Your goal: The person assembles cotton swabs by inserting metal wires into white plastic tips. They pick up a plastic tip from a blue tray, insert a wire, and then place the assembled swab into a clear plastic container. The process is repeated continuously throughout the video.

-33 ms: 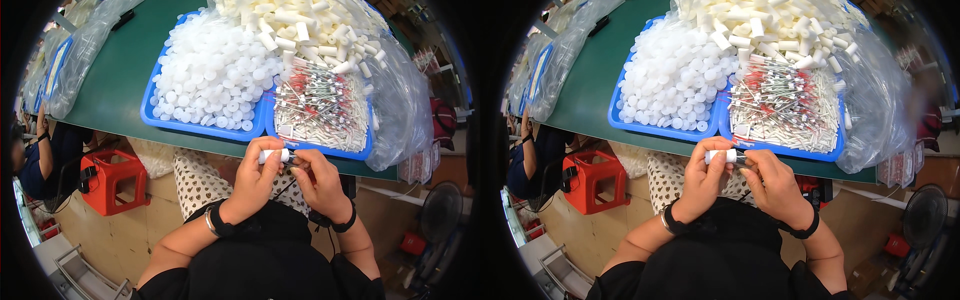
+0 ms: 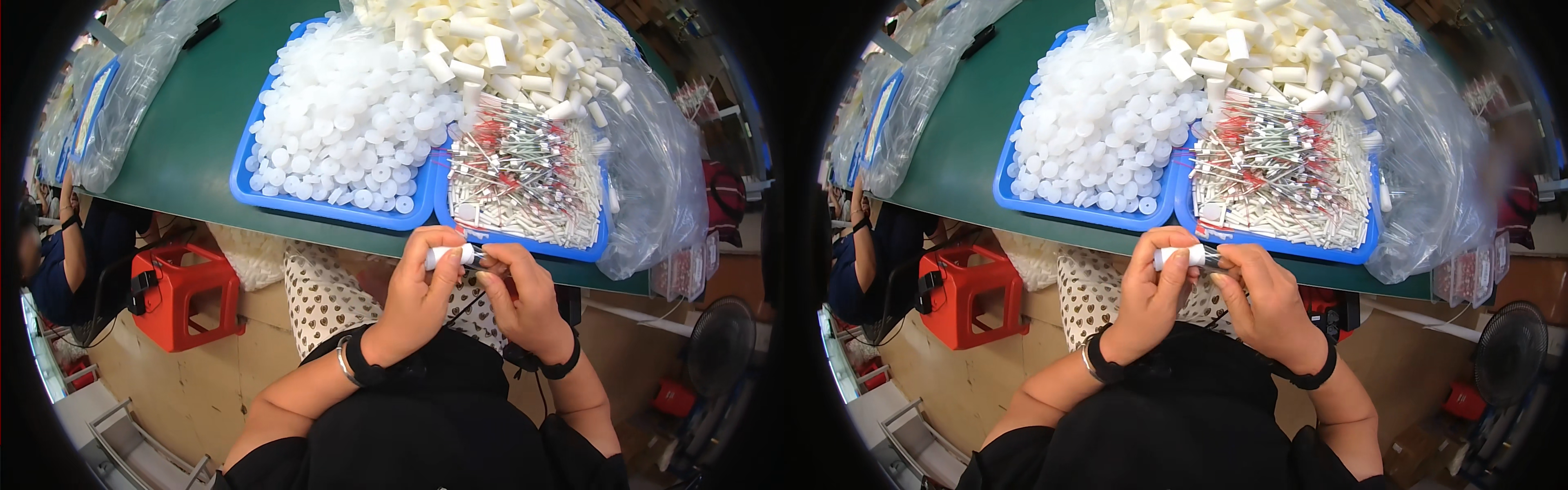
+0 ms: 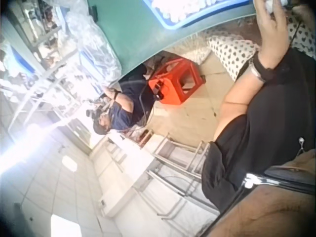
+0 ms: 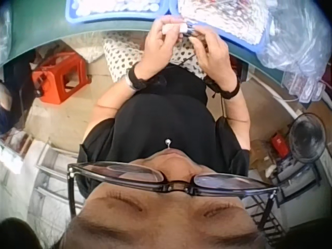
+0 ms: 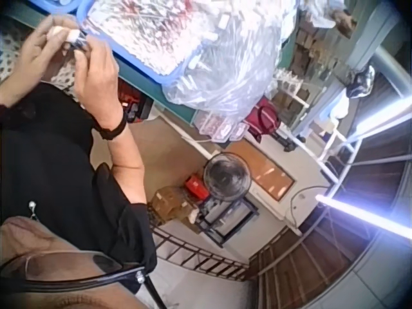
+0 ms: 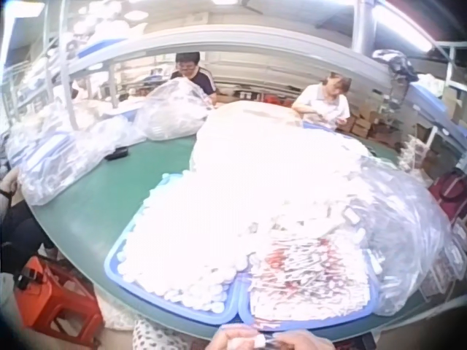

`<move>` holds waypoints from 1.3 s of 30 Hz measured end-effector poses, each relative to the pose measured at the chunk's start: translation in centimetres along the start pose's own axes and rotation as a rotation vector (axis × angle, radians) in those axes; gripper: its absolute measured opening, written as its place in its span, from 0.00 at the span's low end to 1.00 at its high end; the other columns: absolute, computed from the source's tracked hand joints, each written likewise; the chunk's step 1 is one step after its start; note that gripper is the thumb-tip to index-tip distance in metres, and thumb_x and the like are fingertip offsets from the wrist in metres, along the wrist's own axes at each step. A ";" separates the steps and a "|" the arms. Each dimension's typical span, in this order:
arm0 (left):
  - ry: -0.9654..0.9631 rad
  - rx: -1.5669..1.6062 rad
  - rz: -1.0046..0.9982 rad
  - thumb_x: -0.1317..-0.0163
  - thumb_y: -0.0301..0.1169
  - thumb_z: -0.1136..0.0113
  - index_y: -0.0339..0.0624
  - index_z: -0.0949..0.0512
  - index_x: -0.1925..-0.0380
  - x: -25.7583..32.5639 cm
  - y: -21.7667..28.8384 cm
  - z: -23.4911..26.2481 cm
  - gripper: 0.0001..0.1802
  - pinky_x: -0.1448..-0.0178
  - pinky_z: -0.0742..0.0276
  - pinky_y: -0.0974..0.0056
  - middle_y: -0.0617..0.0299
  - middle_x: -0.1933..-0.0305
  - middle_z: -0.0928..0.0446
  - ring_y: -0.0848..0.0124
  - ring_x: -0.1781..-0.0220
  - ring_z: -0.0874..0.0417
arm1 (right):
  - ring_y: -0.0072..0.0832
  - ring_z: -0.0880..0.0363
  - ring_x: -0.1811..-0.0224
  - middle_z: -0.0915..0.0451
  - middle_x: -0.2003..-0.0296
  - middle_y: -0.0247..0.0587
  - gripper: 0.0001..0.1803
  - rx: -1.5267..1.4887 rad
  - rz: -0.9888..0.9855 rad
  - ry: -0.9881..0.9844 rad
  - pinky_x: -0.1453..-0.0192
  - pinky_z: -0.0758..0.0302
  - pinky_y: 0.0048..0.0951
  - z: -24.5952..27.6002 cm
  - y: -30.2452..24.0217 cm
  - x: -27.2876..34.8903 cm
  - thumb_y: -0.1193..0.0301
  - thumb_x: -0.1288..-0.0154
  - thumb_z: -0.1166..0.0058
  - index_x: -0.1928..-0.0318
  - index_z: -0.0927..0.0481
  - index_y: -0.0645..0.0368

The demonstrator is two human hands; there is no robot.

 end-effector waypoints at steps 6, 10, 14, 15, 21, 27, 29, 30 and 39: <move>-0.211 -0.105 -0.063 0.33 0.23 0.44 0.38 0.31 0.43 0.2 0.4 -0.6 0.18 0.40 0.30 0.67 0.61 0.47 0.32 0.74 0.48 0.27 | 0.45 0.19 0.63 0.22 0.61 0.52 0.16 -0.004 0.153 -0.074 0.60 0.22 0.37 -0.3 -0.4 0.0 0.85 0.42 0.45 0.52 0.26 0.68; -0.366 0.021 -0.055 0.37 0.21 0.40 0.39 0.32 0.37 0.3 0.4 -1.4 0.27 0.29 0.37 0.62 0.55 0.34 0.35 0.67 0.31 0.33 | 0.49 0.20 0.60 0.21 0.60 0.53 0.18 -0.048 0.246 -0.090 0.58 0.23 0.40 -1.0 -0.6 0.2 0.86 0.43 0.47 0.51 0.27 0.66; -0.403 0.103 0.034 0.35 0.22 0.43 0.38 0.34 0.36 0.5 -0.2 -1.3 0.26 0.27 0.38 0.59 0.51 0.28 0.39 0.64 0.27 0.36 | 0.49 0.20 0.60 0.21 0.60 0.52 0.17 -0.037 0.247 -0.094 0.57 0.23 0.40 -1.3 -0.7 0.3 0.84 0.41 0.47 0.49 0.28 0.66; -0.392 0.115 0.053 0.34 0.23 0.45 0.37 0.35 0.36 0.4 -0.3 -1.2 0.26 0.27 0.39 0.58 0.51 0.28 0.39 0.64 0.27 0.36 | 0.49 0.20 0.60 0.21 0.60 0.52 0.17 -0.031 0.218 -0.091 0.57 0.23 0.40 -1.5 -0.5 0.2 0.83 0.40 0.47 0.50 0.28 0.66; -0.277 0.640 0.402 0.25 0.39 0.60 0.34 0.44 0.29 0.4 -1.0 -1.0 0.30 0.24 0.44 0.58 0.50 0.26 0.41 0.65 0.26 0.39 | 0.46 0.20 0.62 0.21 0.61 0.49 0.16 0.093 0.205 0.065 0.59 0.23 0.40 -2.1 -0.9 -0.4 0.76 0.38 0.41 0.51 0.27 0.65; -0.313 0.729 0.496 0.24 0.41 0.63 0.39 0.45 0.28 1.0 -1.2 -0.9 0.29 0.24 0.43 0.58 0.57 0.23 0.46 0.64 0.24 0.42 | 0.41 0.21 0.70 0.21 0.68 0.45 0.15 0.260 0.337 0.043 0.69 0.25 0.36 -2.2 -0.5 -0.5 0.69 0.37 0.40 0.54 0.24 0.64; -0.292 0.795 0.497 0.24 0.41 0.64 0.41 0.43 0.30 1.4 -1.1 -1.2 0.27 0.24 0.42 0.56 0.60 0.23 0.46 0.64 0.24 0.42 | 0.41 0.21 0.73 0.21 0.70 0.45 0.15 0.242 0.324 0.043 0.72 0.27 0.35 -2.8 -0.4 -0.2 0.67 0.36 0.40 0.56 0.24 0.64; -0.281 0.828 0.498 0.23 0.42 0.64 0.42 0.42 0.30 1.6 -1.0 -1.3 0.26 0.24 0.42 0.55 0.61 0.23 0.46 0.64 0.24 0.42 | 0.42 0.21 0.73 0.21 0.69 0.46 0.14 0.262 0.297 0.038 0.72 0.26 0.36 -3.1 -0.7 -0.1 0.68 0.35 0.42 0.55 0.24 0.64; -0.184 0.691 0.506 0.22 0.46 0.67 0.42 0.38 0.33 1.3 -0.8 -0.1 0.27 0.25 0.39 0.54 0.60 0.26 0.41 0.64 0.27 0.37 | 0.41 0.21 0.73 0.21 0.70 0.46 0.17 0.184 0.217 0.161 0.71 0.25 0.36 -4.1 -0.8 -0.4 0.69 0.38 0.39 0.52 0.25 0.65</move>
Point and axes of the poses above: each hand's wrist, its own x-axis away from the middle knuckle, its own z-axis out of the back of the hand, y = z × x, the point moved 5 cm from there along -x, towards the middle knuckle
